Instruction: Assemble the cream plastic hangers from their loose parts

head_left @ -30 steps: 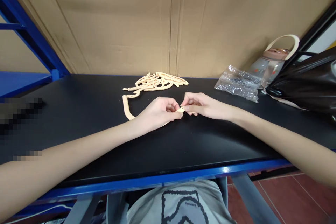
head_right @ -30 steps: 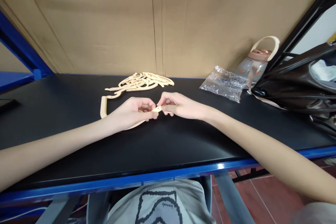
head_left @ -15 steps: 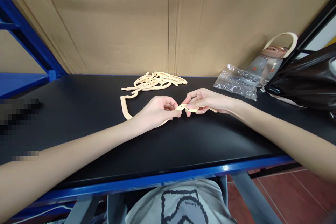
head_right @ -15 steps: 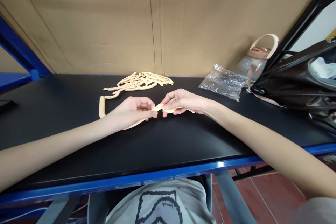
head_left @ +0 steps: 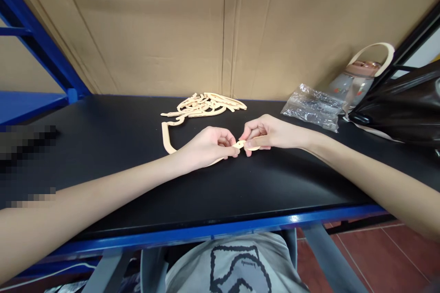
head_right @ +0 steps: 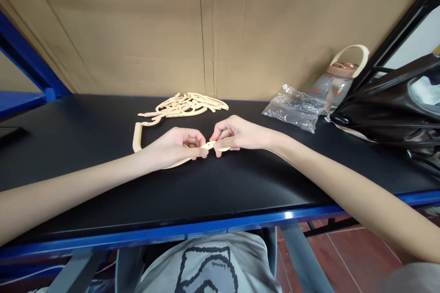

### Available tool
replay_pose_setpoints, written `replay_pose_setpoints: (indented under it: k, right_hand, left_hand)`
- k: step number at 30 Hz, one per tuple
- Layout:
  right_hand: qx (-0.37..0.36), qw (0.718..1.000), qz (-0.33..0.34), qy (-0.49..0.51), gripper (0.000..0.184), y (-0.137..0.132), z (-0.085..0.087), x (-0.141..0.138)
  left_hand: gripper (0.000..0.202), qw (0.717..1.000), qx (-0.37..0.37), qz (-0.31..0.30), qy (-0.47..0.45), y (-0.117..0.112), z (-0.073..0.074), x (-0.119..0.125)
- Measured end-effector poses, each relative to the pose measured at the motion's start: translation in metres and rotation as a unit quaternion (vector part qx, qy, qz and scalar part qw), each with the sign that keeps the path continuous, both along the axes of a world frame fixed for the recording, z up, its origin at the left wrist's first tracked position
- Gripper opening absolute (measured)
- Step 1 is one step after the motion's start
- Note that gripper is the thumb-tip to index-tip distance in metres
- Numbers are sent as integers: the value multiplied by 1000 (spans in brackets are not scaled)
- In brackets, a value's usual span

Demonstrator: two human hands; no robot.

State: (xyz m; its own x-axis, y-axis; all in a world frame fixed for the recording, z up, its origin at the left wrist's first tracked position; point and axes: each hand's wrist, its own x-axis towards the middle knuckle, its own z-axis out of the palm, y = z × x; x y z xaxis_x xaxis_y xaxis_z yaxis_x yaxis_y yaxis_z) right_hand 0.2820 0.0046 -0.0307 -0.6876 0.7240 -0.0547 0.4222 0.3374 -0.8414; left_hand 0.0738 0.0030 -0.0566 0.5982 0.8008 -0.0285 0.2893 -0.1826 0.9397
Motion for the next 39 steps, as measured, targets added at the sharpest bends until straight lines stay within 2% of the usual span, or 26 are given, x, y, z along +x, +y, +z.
replay_pose_setpoints:
  k: [7, 13, 16, 21, 23, 27, 30, 35, 39]
  right_hand:
    - [-131, 990, 37, 42, 16, 10, -5, 5]
    - [-162, 986, 42, 17, 19, 15, -4, 6]
    - [-108, 993, 44, 4, 20, 9, 1, 5]
    - [69, 995, 13, -71, 10, -7, 11, 0]
    - [80, 993, 11, -82, 11, -10, 13, -2]
    - [45, 996, -1, -79, 20, -9, 11, -3]
    - [45, 996, -1, -81, 25, -7, 8, -3]
    - [124, 982, -10, -143, 24, -13, 12, -7]
    - [239, 946, -43, -216, 21, -20, 14, -12]
  left_hand:
    - [14, 997, 47, -12, 55, -5, 4, -3]
    - [16, 996, 60, -23, 62, -4, 4, -2]
    - [16, 997, 56, -21, 55, -3, 3, 0]
    - [14, 999, 32, -20, 21, 0, 1, 2]
    - [14, 999, 28, -21, 18, 0, 1, 1]
    - [14, 998, 42, -24, 36, -1, 2, 0]
    - [15, 997, 57, -25, 43, -1, 2, 0]
    - [16, 994, 90, -26, 52, -1, 3, 1]
    - [16, 992, 110, -7, 58, -3, 5, 2]
